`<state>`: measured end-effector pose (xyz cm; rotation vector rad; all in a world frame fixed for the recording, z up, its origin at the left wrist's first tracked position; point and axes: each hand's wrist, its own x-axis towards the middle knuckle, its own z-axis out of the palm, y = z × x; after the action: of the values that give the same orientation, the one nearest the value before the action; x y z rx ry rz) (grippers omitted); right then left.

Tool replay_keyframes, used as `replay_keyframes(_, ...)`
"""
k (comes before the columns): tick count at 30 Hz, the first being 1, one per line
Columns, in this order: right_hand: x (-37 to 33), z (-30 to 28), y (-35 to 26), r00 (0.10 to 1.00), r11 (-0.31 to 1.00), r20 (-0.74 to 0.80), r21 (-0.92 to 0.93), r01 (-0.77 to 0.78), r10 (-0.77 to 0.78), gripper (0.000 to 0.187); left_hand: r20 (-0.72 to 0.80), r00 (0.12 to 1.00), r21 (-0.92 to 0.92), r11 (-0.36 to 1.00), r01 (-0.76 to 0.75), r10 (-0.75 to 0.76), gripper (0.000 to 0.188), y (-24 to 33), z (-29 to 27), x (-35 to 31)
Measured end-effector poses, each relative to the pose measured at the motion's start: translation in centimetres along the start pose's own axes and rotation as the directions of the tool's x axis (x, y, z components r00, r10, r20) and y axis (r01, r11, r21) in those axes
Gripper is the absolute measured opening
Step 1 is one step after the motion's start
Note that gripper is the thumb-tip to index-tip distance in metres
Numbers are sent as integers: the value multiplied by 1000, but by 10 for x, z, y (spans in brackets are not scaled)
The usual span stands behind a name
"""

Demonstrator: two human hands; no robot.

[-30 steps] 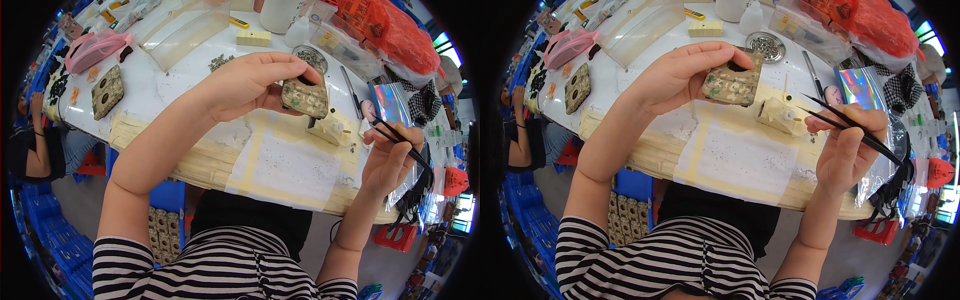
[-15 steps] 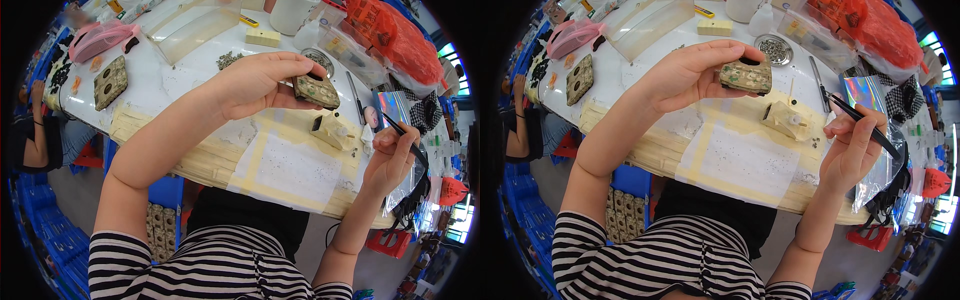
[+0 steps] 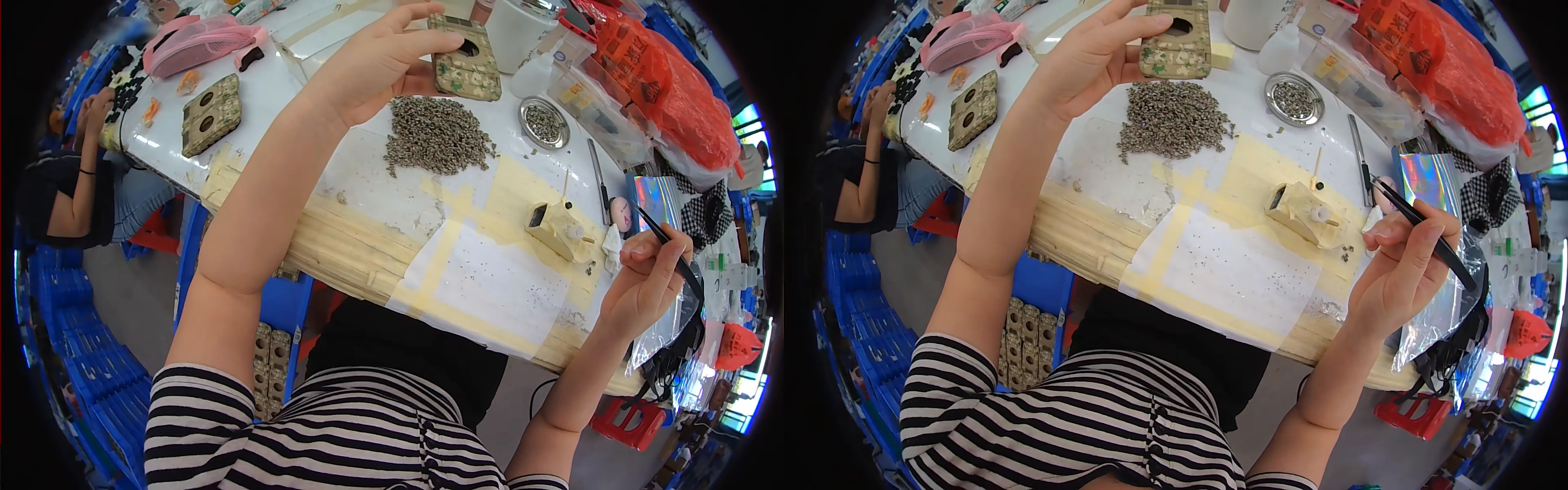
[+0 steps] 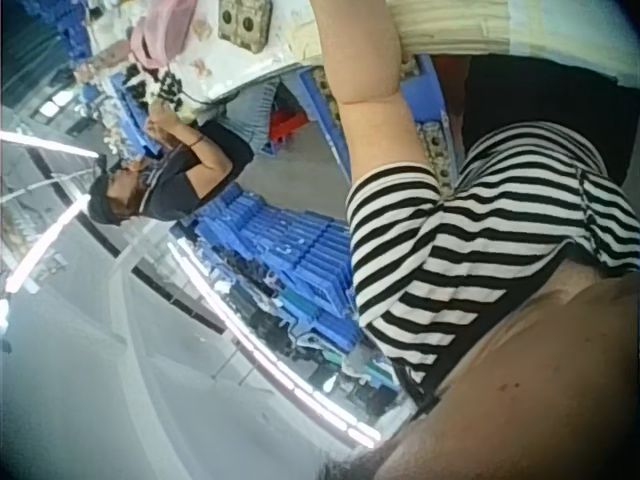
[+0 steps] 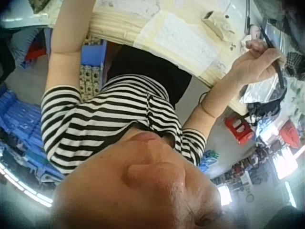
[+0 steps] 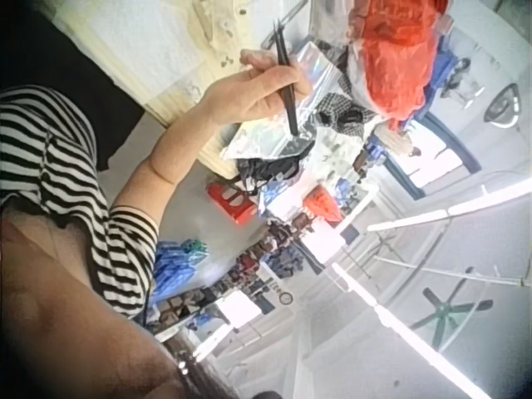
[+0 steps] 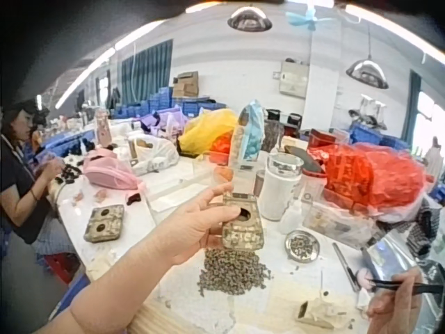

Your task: The person assembles a toy tank by picking up small camouflage-patterned parts, applying adhesive with a tool, and joining the pieces together while seated at a workbench.

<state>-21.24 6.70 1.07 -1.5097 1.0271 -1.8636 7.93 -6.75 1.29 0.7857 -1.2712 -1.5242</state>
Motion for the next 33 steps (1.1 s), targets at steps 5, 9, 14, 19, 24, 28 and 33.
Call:
replay_keyframes(5,0,1,3,999,1000,-47,-24,2,-3,26,46,999,92,996,4,-8,40,-9,6,-24)
replay_keyframes(9,1,-2,7,1000,1000,-25,-16,1,-1,27,-40,998,36,998,-53,55,45,-10,5,-65)
replay_keyframes(14,-2,-5,10,998,998,19,13,-55,55,28,-124,992,11,999,-33,34,55,-2,-58,-136)
replay_keyframes(19,-4,-14,0,994,996,94,64,-56,50,31,-114,987,172,977,129,-110,75,18,-155,-233)
replay_keyframes(24,-5,-14,-2,985,987,153,132,-95,74,32,-412,784,92,835,542,-463,66,-25,-203,-317)
replay_keyframes(28,-2,-9,3,971,979,221,163,-125,87,31,-561,472,-116,629,768,-680,71,-113,-229,-376)
replay_keyframes(33,1,-12,7,978,972,186,193,-133,97,31,-605,346,-319,616,720,-717,65,-158,-209,-382)
